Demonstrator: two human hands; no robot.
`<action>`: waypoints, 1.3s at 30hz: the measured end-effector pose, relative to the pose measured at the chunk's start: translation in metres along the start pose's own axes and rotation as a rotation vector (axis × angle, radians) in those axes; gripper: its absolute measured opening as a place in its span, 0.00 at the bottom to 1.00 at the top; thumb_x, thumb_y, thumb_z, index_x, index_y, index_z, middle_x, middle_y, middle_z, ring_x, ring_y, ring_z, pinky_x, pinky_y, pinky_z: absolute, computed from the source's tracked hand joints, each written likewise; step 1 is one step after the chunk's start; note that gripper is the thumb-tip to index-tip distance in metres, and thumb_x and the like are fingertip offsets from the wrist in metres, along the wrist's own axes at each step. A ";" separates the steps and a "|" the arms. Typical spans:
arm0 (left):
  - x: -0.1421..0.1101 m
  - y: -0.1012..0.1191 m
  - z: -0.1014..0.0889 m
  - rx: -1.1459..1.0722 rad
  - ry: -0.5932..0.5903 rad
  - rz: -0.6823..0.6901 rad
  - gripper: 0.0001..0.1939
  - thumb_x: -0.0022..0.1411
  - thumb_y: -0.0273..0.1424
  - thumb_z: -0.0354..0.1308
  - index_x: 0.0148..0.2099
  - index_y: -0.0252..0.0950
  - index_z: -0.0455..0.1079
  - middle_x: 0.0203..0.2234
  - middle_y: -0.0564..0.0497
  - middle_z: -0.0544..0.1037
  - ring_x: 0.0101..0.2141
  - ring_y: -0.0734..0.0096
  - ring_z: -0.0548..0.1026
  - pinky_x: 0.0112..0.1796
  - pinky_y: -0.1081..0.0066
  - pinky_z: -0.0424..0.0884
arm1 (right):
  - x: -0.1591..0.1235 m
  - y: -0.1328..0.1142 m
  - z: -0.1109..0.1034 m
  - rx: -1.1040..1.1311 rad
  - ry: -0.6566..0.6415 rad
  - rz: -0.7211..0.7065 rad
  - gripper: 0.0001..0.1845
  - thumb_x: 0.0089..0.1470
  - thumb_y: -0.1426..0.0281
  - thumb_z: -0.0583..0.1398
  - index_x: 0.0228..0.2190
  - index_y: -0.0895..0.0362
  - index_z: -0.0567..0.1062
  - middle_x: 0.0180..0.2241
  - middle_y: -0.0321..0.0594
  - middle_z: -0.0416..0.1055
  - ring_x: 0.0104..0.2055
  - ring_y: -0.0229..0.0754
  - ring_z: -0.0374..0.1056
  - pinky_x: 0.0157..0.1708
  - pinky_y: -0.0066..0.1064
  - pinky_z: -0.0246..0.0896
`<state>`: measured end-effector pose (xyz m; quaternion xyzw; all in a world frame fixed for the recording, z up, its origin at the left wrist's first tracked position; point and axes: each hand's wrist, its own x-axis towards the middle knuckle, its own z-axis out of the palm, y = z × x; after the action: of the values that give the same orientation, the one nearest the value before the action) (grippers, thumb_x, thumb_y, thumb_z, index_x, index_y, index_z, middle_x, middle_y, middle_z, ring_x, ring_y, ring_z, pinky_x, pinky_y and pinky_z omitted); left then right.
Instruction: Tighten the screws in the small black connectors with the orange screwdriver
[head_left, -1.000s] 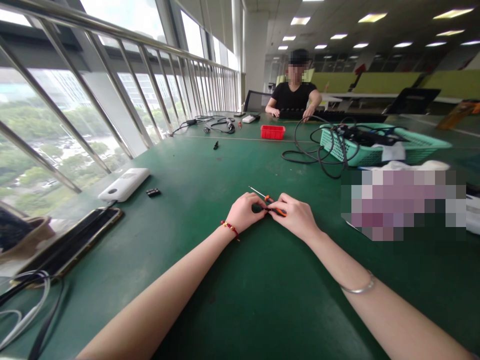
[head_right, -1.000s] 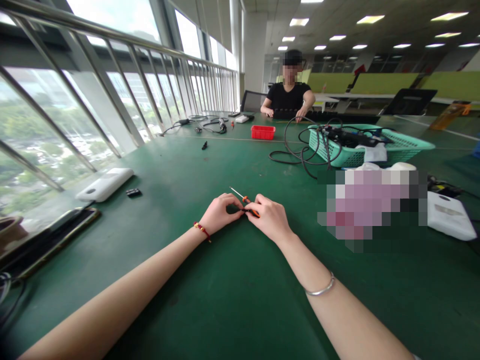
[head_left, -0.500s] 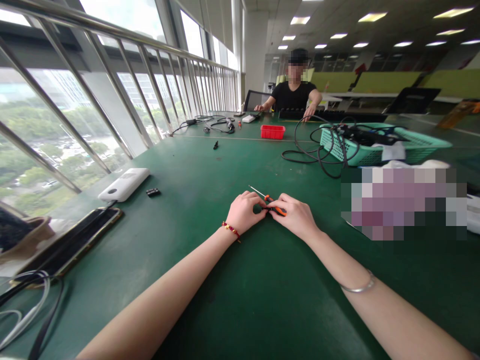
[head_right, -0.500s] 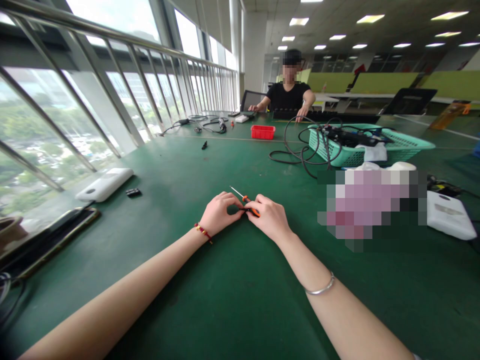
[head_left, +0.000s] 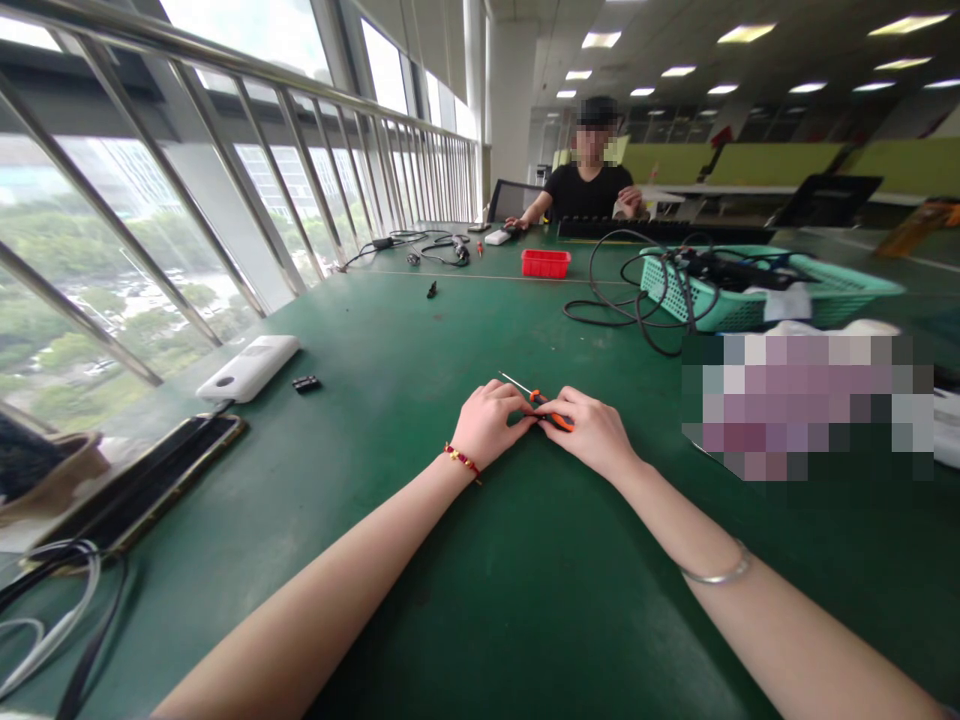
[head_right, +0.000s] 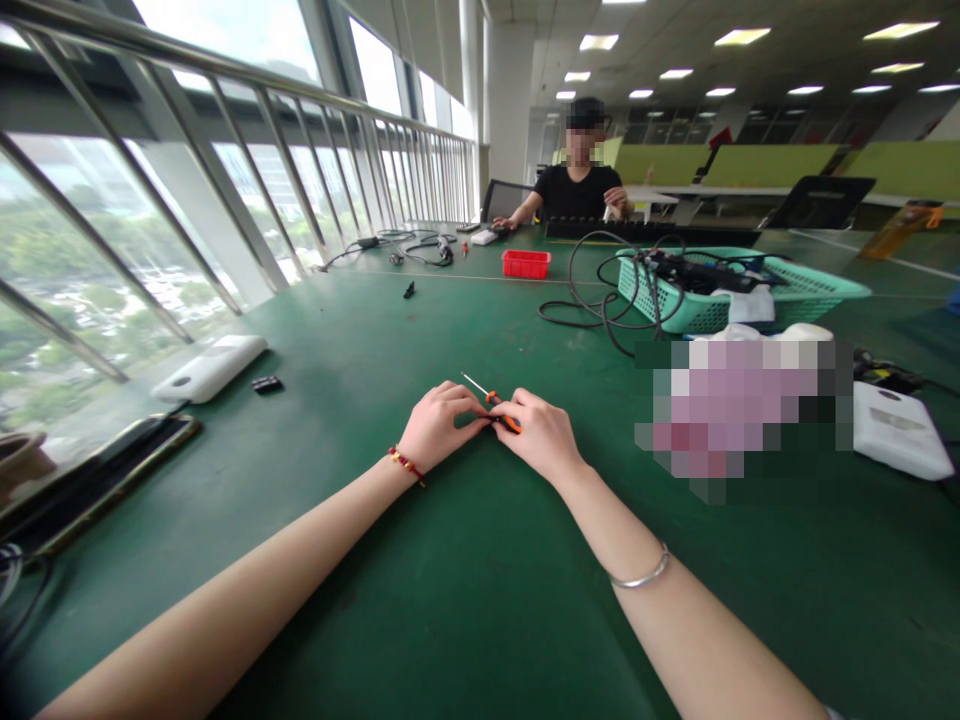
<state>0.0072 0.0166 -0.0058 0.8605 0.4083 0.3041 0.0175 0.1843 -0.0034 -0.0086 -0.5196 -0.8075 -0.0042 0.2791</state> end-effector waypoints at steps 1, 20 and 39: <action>0.000 0.000 0.000 0.003 -0.004 0.005 0.06 0.57 0.33 0.57 0.33 0.39 0.74 0.33 0.51 0.76 0.37 0.67 0.69 0.39 0.67 0.66 | 0.000 0.000 0.000 0.001 0.001 0.000 0.10 0.50 0.65 0.57 0.36 0.48 0.76 0.31 0.34 0.68 0.30 0.35 0.66 0.27 0.24 0.55; 0.002 0.000 -0.002 -0.110 -0.031 -0.056 0.04 0.55 0.31 0.59 0.32 0.37 0.73 0.31 0.50 0.75 0.36 0.67 0.70 0.40 0.67 0.69 | 0.000 0.003 -0.002 0.091 0.004 0.057 0.09 0.49 0.64 0.58 0.33 0.48 0.76 0.30 0.33 0.69 0.31 0.36 0.66 0.26 0.25 0.55; 0.002 0.000 -0.001 -0.096 -0.031 -0.048 0.09 0.55 0.37 0.59 0.35 0.37 0.73 0.32 0.49 0.75 0.36 0.66 0.70 0.39 0.65 0.68 | 0.000 0.007 0.000 0.194 0.040 0.047 0.08 0.50 0.64 0.58 0.32 0.49 0.77 0.30 0.35 0.69 0.31 0.36 0.66 0.28 0.25 0.56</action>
<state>0.0075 0.0182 -0.0038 0.8533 0.4134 0.3095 0.0725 0.1903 0.0003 -0.0107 -0.5088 -0.7861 0.0700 0.3440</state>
